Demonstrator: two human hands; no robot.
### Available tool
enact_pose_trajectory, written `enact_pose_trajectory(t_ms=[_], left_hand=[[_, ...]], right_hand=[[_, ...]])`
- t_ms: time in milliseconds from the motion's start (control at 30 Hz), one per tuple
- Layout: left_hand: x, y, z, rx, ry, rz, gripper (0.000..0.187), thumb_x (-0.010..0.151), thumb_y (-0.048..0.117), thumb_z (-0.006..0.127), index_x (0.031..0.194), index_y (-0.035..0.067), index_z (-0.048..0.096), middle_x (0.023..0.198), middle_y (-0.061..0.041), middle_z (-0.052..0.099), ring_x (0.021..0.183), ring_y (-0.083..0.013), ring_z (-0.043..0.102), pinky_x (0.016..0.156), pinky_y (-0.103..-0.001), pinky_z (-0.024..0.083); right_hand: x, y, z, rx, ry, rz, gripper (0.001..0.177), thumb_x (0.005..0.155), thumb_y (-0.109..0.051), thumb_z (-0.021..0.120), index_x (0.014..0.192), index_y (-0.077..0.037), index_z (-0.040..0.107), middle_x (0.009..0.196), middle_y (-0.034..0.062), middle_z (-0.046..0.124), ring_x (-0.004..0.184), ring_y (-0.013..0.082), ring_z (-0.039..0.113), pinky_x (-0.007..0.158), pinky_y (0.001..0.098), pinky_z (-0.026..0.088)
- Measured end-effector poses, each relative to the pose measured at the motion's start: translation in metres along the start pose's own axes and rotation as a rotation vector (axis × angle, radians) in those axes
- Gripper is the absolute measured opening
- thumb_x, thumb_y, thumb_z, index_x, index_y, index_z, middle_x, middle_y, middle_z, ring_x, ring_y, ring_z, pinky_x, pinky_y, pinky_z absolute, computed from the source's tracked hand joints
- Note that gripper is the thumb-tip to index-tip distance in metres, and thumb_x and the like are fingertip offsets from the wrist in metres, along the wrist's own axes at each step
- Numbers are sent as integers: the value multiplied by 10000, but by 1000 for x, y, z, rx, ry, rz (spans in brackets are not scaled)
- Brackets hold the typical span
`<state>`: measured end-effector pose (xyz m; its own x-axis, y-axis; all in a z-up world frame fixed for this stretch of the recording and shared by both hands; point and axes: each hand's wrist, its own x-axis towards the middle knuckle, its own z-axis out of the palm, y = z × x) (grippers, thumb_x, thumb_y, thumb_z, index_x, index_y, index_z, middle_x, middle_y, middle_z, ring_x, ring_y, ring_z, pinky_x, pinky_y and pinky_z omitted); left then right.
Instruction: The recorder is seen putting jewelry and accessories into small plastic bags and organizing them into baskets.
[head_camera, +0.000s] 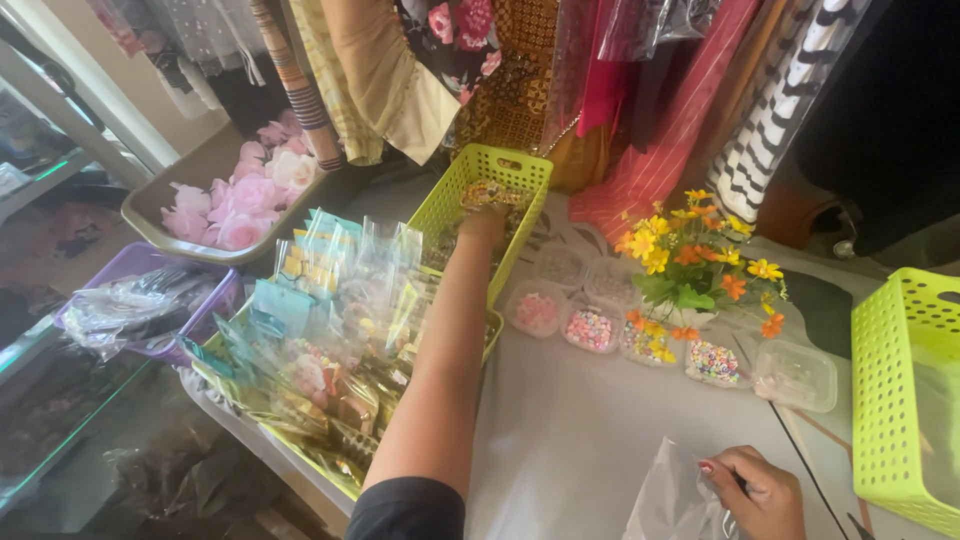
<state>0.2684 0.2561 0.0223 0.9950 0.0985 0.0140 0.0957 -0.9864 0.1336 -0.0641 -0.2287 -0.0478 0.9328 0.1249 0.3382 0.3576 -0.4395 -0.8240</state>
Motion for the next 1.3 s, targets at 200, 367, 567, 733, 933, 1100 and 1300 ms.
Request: enact_pose_trajectory(t_ms=[200, 367, 567, 733, 933, 1100, 1300], left_hand=[[30, -21, 29, -19, 28, 31, 318, 976, 171, 518, 1242, 125, 687, 1277, -206, 678, 1194, -390, 654, 978, -519, 527], [26, -30, 1, 118, -143, 130, 317, 929, 182, 573, 1201, 104, 718, 1284, -183, 677, 1183, -368, 662, 955, -518, 540], [18, -55, -75, 180, -104, 298, 297, 920, 206, 616, 1180, 91, 703, 1208, -199, 703, 1111, -387, 687, 891, -521, 560], [-28, -60, -149, 28, 49, 283, 254, 977, 254, 591, 1203, 182, 681, 1135, -178, 710, 1030, -408, 674, 858, -527, 529], [-38, -76, -185, -121, 120, 546, 265, 841, 255, 770, 1100, 196, 776, 1047, -133, 742, 963, -338, 695, 845, -453, 542], [-70, -66, -208, -344, 49, 449, 229, 933, 304, 799, 1031, 98, 772, 899, -109, 748, 867, -241, 716, 807, -391, 545], [-77, -54, -210, -358, 200, 559, 285, 901, 58, 713, 1185, 78, 713, 954, -110, 747, 870, -203, 707, 771, -379, 543]], right_hand=[[-1, -14, 4, -60, -7, -79, 119, 782, -78, 793, 750, -23, 692, 728, 20, 653, 593, 74, 590, 554, 227, 465], [-1, -33, -1, -107, -1, 5, 111, 780, -85, 788, 757, -14, 707, 678, 30, 646, 549, 110, 573, 517, 257, 446], [1, -50, 1, -112, -1, -46, 111, 805, -107, 772, 789, -20, 703, 670, 19, 649, 559, 103, 570, 527, 257, 439], [1, -55, -1, -105, -23, -2, 101, 827, -103, 768, 800, -21, 715, 657, 30, 638, 541, 106, 553, 528, 266, 430], [4, -63, -3, -169, -8, 28, 142, 849, -121, 771, 775, -19, 707, 631, 39, 611, 528, 119, 538, 520, 285, 407], [4, -66, -2, -117, -24, -20, 124, 848, -125, 768, 803, -21, 717, 637, 39, 603, 534, 115, 531, 516, 281, 406], [5, -57, 0, -125, -27, -27, 119, 837, -126, 769, 791, -29, 717, 658, 36, 656, 551, 144, 593, 534, 283, 454]])
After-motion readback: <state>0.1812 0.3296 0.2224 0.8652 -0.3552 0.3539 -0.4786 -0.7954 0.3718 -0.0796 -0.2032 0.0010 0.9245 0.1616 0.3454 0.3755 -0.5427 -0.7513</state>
